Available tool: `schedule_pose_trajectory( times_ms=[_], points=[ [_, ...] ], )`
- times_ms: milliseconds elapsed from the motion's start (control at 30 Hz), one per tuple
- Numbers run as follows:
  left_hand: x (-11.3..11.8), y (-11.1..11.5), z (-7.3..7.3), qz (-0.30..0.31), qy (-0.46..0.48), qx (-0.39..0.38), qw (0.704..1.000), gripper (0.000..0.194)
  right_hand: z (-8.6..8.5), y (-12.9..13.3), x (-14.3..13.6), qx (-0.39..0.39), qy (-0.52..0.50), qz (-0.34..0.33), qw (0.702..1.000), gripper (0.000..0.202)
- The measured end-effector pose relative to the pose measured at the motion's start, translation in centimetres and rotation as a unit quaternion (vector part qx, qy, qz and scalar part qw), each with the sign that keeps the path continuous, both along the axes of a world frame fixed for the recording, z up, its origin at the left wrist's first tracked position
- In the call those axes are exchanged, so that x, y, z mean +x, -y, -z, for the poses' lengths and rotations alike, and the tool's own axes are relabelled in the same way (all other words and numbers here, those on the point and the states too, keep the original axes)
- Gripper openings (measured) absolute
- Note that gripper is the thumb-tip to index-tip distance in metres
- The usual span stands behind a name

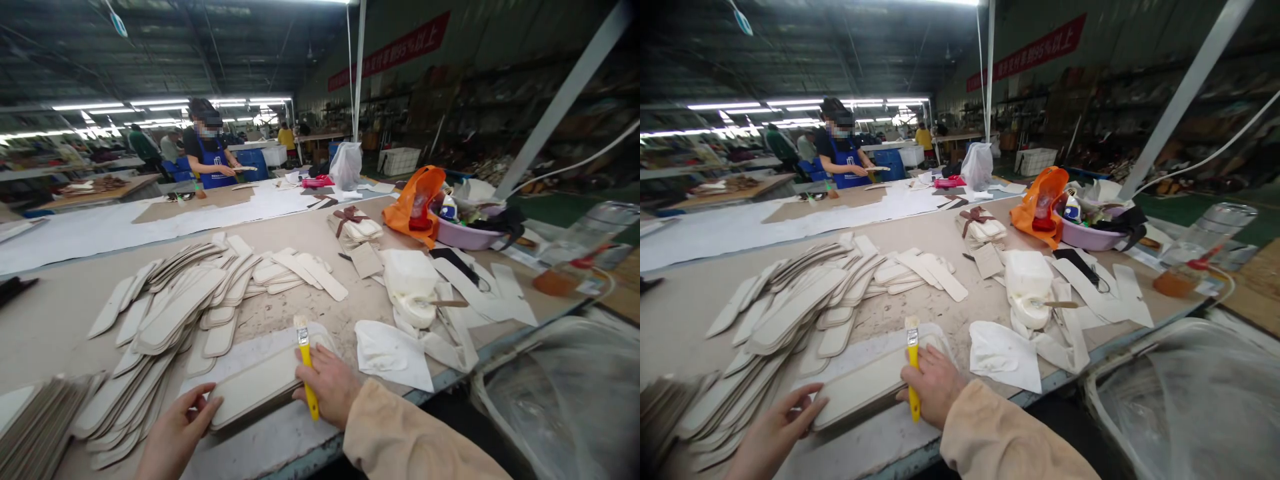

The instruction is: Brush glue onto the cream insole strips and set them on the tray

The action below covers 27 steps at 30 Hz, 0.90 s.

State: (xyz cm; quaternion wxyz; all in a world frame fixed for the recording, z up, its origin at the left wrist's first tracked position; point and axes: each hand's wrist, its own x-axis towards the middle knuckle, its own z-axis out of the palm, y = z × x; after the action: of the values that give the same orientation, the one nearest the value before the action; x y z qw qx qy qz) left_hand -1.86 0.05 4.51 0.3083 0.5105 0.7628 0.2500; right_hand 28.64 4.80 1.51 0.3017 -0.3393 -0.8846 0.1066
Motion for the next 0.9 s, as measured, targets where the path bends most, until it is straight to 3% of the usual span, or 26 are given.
schedule_pose_trajectory(
  times_ms=[167,300,467,733,900],
  points=[
    [0.2,-0.4,-0.4,-0.002,-0.024,0.020,0.999,0.063,0.5,-1.2,3.4,-0.014,-0.047,0.083,0.995,0.017],
    [0.6,-0.7,-1.0,0.010,-0.062,0.054,0.997,0.051,0.9,-1.7,3.7,-0.046,-0.149,0.135,0.979,0.017],
    [1.1,-0.9,-1.5,0.021,-0.081,0.088,0.993,0.032,1.1,-2.3,3.0,-0.124,-0.136,0.132,0.974,0.016],
    [1.0,-0.8,-1.2,0.041,-0.072,0.090,0.993,0.035,1.0,-2.8,2.7,-0.192,-0.192,0.150,0.951,0.024],
    [1.0,-1.0,-1.3,0.028,-0.058,0.098,0.993,0.036,0.6,-2.8,2.4,-0.183,-0.231,0.146,0.944,0.034]
  ],
)
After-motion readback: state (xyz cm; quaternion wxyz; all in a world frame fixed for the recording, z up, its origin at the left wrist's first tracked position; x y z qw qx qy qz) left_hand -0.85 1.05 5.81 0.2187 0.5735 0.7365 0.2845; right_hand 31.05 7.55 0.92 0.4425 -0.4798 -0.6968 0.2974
